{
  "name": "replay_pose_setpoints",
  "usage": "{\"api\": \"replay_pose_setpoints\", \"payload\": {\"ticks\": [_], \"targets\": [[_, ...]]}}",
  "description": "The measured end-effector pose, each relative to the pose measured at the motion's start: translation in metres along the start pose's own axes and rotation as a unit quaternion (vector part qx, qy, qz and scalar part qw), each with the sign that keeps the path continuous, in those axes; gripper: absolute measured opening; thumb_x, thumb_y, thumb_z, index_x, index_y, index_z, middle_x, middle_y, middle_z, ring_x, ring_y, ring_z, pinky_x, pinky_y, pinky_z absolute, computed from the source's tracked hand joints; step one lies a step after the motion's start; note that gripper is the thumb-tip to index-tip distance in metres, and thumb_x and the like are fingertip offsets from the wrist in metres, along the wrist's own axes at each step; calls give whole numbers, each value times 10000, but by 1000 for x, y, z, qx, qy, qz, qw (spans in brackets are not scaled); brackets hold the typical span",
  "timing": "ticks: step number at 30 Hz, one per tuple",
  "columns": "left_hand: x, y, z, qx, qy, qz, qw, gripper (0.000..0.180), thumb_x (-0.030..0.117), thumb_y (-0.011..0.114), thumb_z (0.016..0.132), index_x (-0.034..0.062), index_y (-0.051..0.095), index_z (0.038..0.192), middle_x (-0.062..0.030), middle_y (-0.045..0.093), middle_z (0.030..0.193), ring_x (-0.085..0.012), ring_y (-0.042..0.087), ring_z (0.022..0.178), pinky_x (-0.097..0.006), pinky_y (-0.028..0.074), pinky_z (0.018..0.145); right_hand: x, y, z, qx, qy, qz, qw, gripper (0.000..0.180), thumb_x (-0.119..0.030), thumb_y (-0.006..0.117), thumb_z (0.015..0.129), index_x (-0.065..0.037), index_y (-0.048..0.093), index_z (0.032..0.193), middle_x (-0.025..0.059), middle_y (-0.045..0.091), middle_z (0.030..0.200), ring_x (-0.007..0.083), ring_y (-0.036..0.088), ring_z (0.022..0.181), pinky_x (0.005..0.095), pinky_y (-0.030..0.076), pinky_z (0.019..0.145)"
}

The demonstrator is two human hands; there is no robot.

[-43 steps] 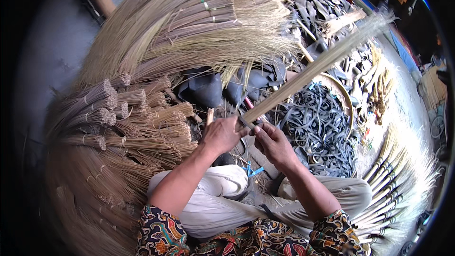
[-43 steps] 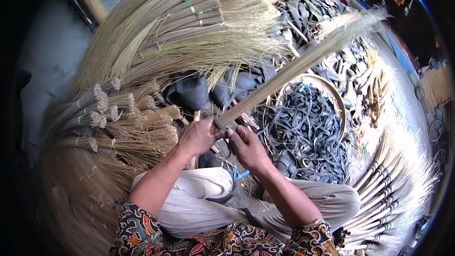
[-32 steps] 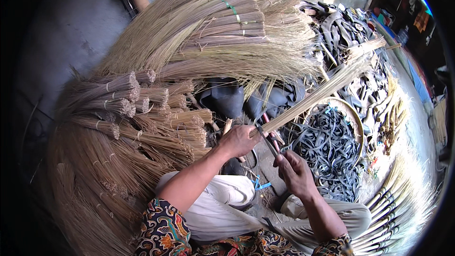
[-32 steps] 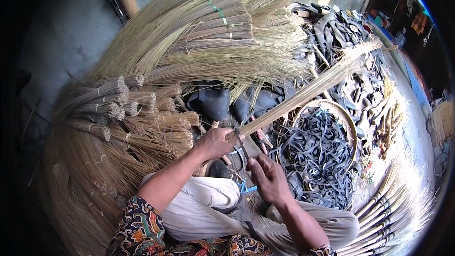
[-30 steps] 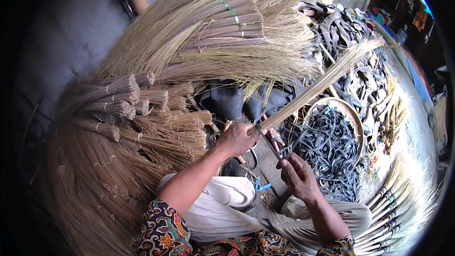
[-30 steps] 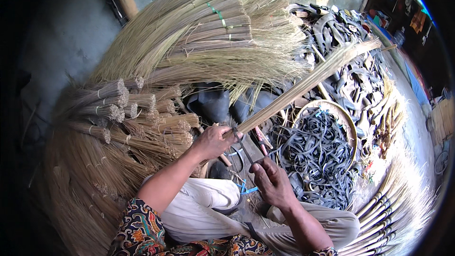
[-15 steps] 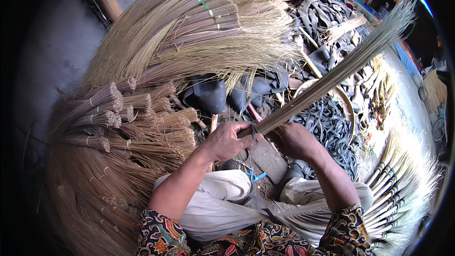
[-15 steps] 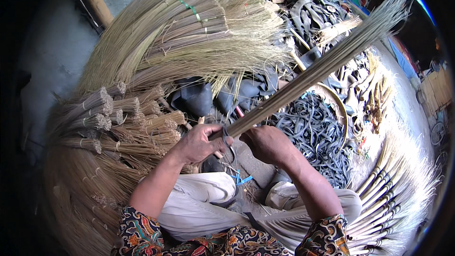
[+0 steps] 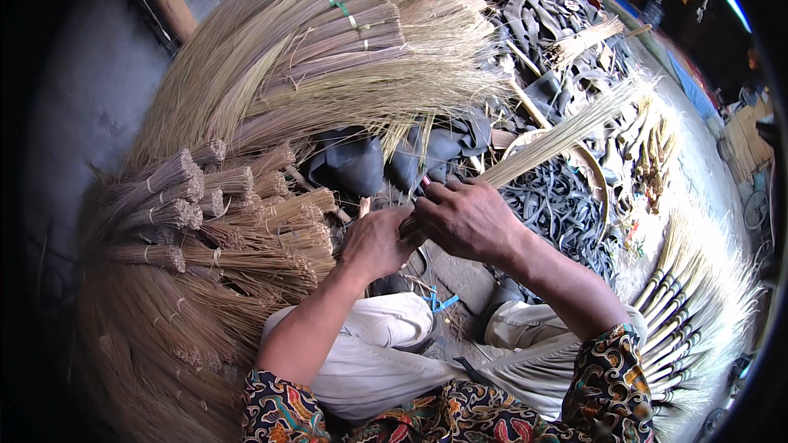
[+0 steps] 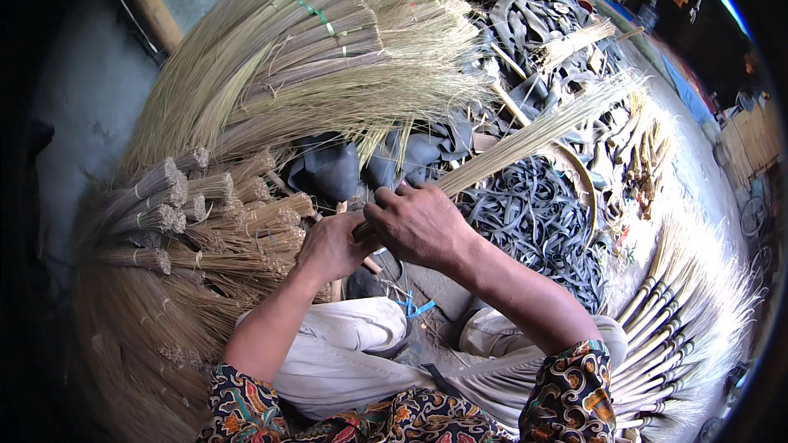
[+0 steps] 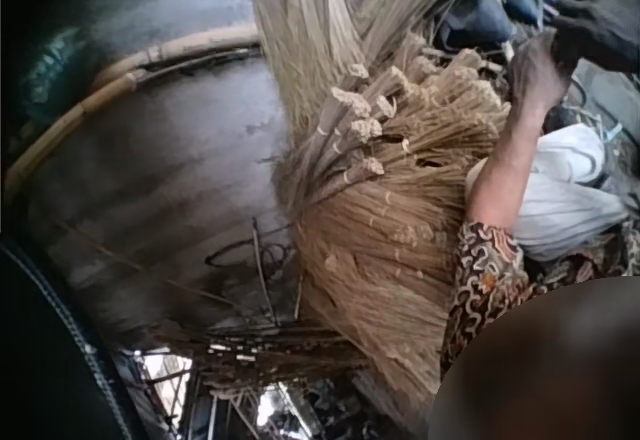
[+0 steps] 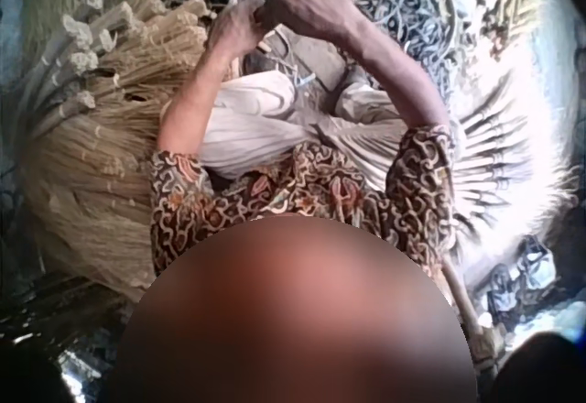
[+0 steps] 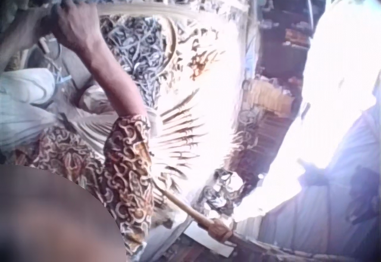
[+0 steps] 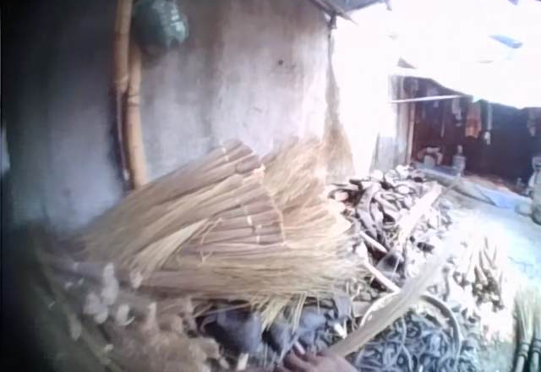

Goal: The person sits on the floor and assembles brooms by gathering bundles of straw, aligning them, and securing them with black rubber strips. They repeatedly pick up straw bundles, wrap the strips around the base, and place the finished brooms aside.

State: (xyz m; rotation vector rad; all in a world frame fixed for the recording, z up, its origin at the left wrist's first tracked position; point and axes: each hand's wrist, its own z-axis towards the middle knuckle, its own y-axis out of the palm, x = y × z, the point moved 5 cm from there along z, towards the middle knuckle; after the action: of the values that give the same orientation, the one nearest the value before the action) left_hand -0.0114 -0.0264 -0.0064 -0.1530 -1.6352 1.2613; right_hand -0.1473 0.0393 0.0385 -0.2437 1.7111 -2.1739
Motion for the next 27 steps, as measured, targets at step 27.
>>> {"api": "replay_pose_setpoints", "payload": {"ticks": [27], "targets": [[-3,2,23,136,-91,-295,941,534,459,639,968,-58,656,1099,-149,695,746,-203,688,707,-378,536,645,-9,17,-13,292,269,158,904,167,-79,730,875,-29,633,1001,159,622,899,369,577,858,469,488,741]]}}
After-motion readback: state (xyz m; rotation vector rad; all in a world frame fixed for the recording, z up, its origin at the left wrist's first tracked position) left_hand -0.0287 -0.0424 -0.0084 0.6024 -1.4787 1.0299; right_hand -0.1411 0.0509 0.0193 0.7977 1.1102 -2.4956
